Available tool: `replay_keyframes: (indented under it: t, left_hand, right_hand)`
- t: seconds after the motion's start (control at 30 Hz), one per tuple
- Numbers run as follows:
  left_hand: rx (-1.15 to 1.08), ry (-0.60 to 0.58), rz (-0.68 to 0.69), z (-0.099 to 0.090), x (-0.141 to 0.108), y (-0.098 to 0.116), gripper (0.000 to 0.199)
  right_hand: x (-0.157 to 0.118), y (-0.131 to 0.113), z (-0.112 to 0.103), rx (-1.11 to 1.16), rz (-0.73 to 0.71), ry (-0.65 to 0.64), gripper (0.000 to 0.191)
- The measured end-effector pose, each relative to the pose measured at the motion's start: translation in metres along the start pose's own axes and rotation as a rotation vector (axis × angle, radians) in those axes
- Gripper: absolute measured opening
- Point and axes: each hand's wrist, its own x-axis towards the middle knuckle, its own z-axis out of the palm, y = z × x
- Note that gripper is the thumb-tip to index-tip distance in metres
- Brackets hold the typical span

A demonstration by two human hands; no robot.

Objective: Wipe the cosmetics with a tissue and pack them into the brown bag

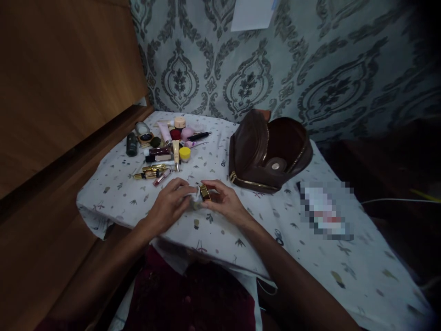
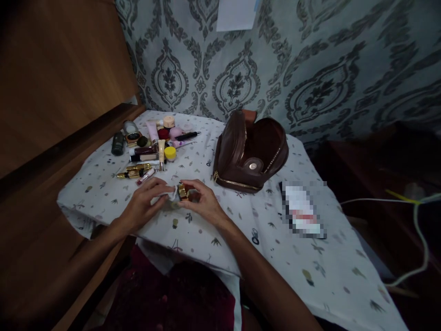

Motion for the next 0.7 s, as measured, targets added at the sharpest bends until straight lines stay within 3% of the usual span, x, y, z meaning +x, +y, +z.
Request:
replay_keyframes:
  t: [0.2,0.47,0.7]
  left_hand:
    - [0.195,-0.017,0.127,0.008,-0.018,0.015,0.032]
    - [-0.105,0.089,-0.11,0.007,-0.013,-0.005,0.022]
    - [-0.085,0.046,-0.063,0.006,-0.011,0.0,0.025]
  right_hand:
    - [-0.001,0.004,-0.002,0.029,0.026,0.016,0.054]
    - [-0.001,0.0,-0.007,0.066,0.019,-0.072,0.054]
    - [-0.002,-0.001,-0.008,0.048,-0.01,-0.055,0.042]
